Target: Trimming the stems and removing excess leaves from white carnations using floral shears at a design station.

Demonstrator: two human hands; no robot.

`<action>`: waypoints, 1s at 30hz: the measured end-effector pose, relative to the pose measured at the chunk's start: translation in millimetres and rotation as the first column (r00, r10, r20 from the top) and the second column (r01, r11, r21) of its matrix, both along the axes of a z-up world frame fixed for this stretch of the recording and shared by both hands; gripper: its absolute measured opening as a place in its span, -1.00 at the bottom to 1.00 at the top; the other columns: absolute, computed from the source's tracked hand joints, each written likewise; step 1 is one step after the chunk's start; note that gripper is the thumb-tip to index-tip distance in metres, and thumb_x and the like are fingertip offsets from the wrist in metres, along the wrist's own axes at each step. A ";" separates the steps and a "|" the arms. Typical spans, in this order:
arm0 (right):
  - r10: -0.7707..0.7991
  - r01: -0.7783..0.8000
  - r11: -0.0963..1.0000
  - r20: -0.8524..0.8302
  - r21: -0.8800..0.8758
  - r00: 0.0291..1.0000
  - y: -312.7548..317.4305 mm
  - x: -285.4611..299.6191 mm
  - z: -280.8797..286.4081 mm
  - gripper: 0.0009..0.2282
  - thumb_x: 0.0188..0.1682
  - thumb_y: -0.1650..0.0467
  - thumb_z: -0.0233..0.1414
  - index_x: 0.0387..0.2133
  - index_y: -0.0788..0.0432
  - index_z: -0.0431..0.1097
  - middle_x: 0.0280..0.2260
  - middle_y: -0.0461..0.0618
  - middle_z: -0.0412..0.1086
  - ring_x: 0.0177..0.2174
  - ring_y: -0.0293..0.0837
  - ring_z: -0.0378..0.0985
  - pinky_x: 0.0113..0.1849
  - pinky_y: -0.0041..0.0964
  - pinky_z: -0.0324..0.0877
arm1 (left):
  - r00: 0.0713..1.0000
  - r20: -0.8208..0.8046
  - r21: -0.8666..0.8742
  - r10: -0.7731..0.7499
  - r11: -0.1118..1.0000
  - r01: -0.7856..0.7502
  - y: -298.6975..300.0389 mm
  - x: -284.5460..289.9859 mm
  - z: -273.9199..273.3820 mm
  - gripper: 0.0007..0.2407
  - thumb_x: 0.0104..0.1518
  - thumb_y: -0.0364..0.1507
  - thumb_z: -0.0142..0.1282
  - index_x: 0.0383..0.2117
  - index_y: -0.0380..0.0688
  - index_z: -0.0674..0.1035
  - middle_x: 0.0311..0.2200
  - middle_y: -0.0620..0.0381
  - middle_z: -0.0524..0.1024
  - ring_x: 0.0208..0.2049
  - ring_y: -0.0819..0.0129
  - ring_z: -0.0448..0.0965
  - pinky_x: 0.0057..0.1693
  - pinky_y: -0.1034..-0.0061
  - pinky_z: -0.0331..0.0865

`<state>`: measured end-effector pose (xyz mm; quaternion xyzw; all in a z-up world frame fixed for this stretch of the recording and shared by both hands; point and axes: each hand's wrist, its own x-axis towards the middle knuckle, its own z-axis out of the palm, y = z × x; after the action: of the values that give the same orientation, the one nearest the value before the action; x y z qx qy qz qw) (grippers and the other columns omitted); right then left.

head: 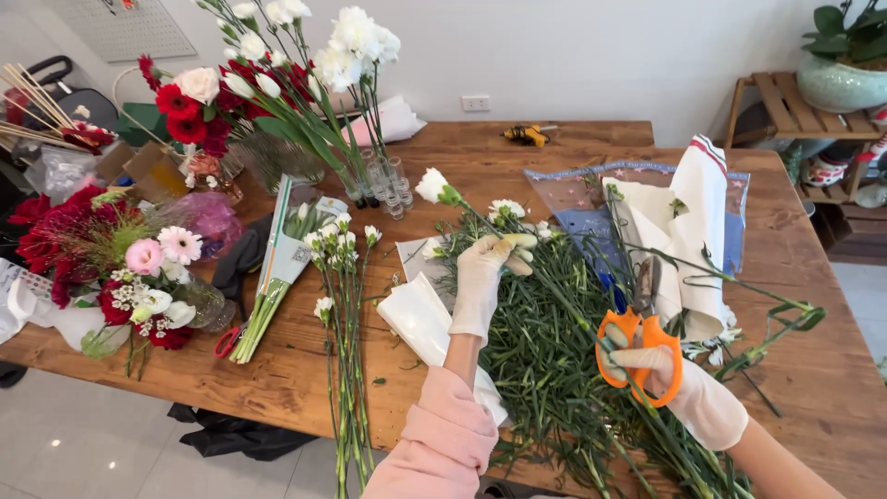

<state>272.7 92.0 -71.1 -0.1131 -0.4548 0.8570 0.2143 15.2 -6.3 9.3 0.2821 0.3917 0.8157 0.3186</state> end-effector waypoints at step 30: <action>-0.297 0.003 0.830 0.437 0.557 0.849 -23.7 -56.1 121.2 -0.68 0.02 0.40 0.03 -0.12 0.53 0.38 -0.39 0.23 0.45 -0.40 -0.08 0.48 -0.30 -0.22 0.47 | 0.924 -0.155 -0.277 0.349 0.883 -0.380 -56.5 31.6 12.8 -0.59 0.34 -0.24 -0.23 -0.55 -0.13 0.63 -0.64 0.01 0.58 -0.77 0.36 0.50 -0.54 0.66 0.36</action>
<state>216.6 68.4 50.2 -0.3061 -0.7049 0.6142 0.1793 46.8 -62.8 22.1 0.1921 0.5730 0.7764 0.1787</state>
